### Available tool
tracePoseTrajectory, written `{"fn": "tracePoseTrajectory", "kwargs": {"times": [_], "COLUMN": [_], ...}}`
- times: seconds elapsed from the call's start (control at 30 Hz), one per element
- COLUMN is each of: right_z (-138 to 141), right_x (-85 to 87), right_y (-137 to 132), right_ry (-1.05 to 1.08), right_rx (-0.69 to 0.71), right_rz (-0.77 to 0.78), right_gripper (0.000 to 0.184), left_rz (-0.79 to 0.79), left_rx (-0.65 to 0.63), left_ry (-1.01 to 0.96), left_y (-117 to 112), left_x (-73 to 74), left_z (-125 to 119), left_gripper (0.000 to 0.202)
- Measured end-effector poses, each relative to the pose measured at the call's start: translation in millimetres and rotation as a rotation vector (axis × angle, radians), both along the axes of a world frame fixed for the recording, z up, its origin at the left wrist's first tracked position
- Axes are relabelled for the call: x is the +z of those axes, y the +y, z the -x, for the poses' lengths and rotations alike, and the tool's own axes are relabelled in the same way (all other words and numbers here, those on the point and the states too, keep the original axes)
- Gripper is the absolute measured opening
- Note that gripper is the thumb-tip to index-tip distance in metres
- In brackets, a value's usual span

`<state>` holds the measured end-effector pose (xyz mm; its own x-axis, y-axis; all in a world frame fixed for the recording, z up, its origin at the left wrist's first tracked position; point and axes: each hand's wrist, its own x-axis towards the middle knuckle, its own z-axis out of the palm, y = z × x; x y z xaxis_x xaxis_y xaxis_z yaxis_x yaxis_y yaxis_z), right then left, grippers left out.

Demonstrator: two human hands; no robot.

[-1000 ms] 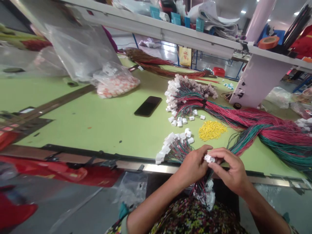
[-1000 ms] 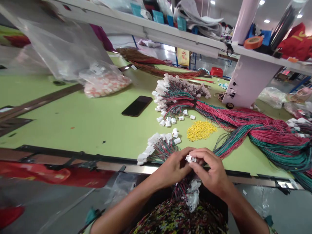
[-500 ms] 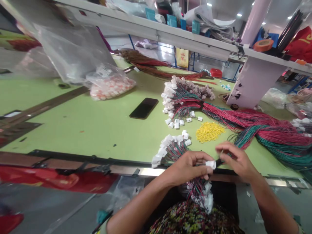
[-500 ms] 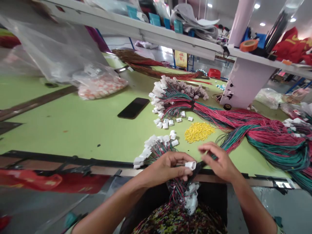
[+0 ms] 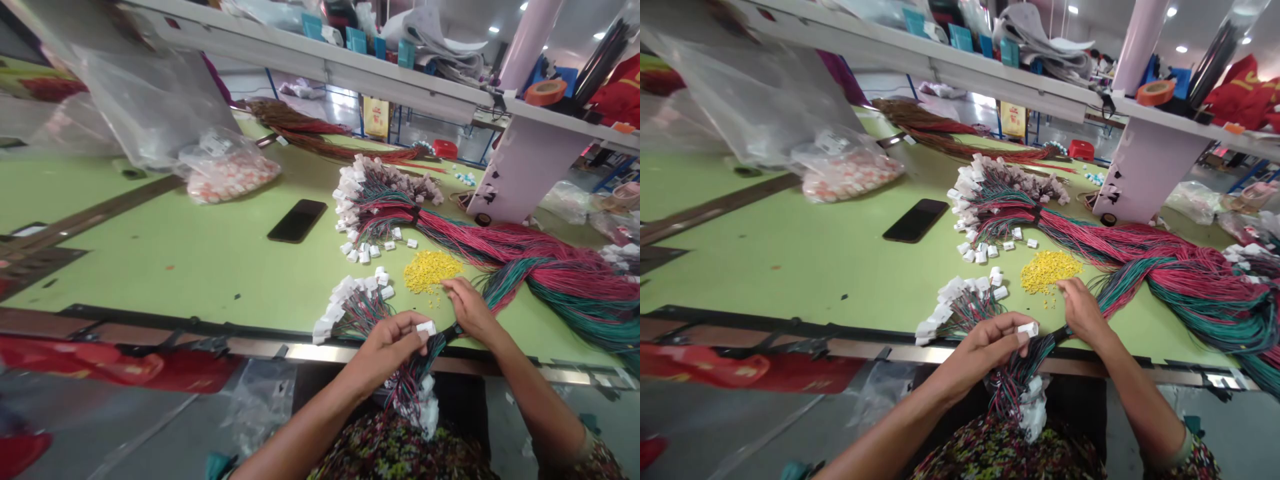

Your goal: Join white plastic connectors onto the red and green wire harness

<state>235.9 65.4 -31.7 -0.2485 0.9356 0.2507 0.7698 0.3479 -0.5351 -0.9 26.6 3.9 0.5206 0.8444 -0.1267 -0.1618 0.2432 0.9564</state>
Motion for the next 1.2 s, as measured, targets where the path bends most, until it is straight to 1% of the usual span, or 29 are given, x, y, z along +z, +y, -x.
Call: {"fn": "tracePoseTrajectory", "kwargs": {"times": [0.1,0.17,0.27,0.37,0.43,0.5,0.6,0.73,0.8,0.9,0.97,1.03,1.13,1.2], "right_z": [-7,-9,-7,-3,0,2,6,11,14,22,29,36,43,46], "right_x": [1.5,3.2,6.5,10.5,12.6,13.2,11.0,9.8,14.1,26.3,34.8,40.8,43.7,42.7], "right_y": [-4,-9,-16,-19,-20,-18,-15,-13,-17,-31,-41,-48,-54,-56], "right_ry": [0.044,0.064,0.082,0.092,0.088,0.072,0.043,0.031,0.066,0.19,0.259,0.283,0.299,0.307], "right_rx": [-0.052,-0.026,0.03,0.064,0.069,0.055,0.03,0.035,0.036,0.039,0.024,-0.006,-0.039,-0.053], "right_rz": [0.008,0.048,0.1,0.13,0.148,0.164,0.177,0.173,0.167,0.157,0.125,0.077,0.026,0.007], "right_gripper": [0.023,0.014,0.012,0.014,0.013,0.013,0.011,0.012,0.012,0.012,0.011,0.01,0.011,0.011], "left_rz": [0.035,0.011,-0.124,-0.3,-0.37,-0.378,-0.319,-0.21,-0.162,-0.109,-0.071,-0.038,-0.01,-0.011], "left_rx": [0.117,0.208,0.313,0.358,0.356,0.339,0.313,0.299,0.294,0.248,0.2,0.17,0.15,0.173], "left_ry": [-0.034,-0.033,0.004,0.088,0.133,0.133,0.093,0.06,0.039,-0.017,-0.067,-0.102,-0.117,-0.112], "left_y": [0,0,0,1,1,1,0,-1,-2,-3,-4,-5,-7,-8], "left_x": [-4.7,-8.7,-13.3,-15.9,-17.4,-19.2,-21.6,-22.0,-20.5,-16.4,-13.7,-12.1,-11.9,-12.8], "left_z": [2,4,7,10,10,9,6,3,2,2,1,-1,-3,-3], "left_gripper": [0.014,0.014,0.016,0.019,0.021,0.022,0.021,0.018,0.017,0.015,0.016,0.018,0.021,0.024]}}
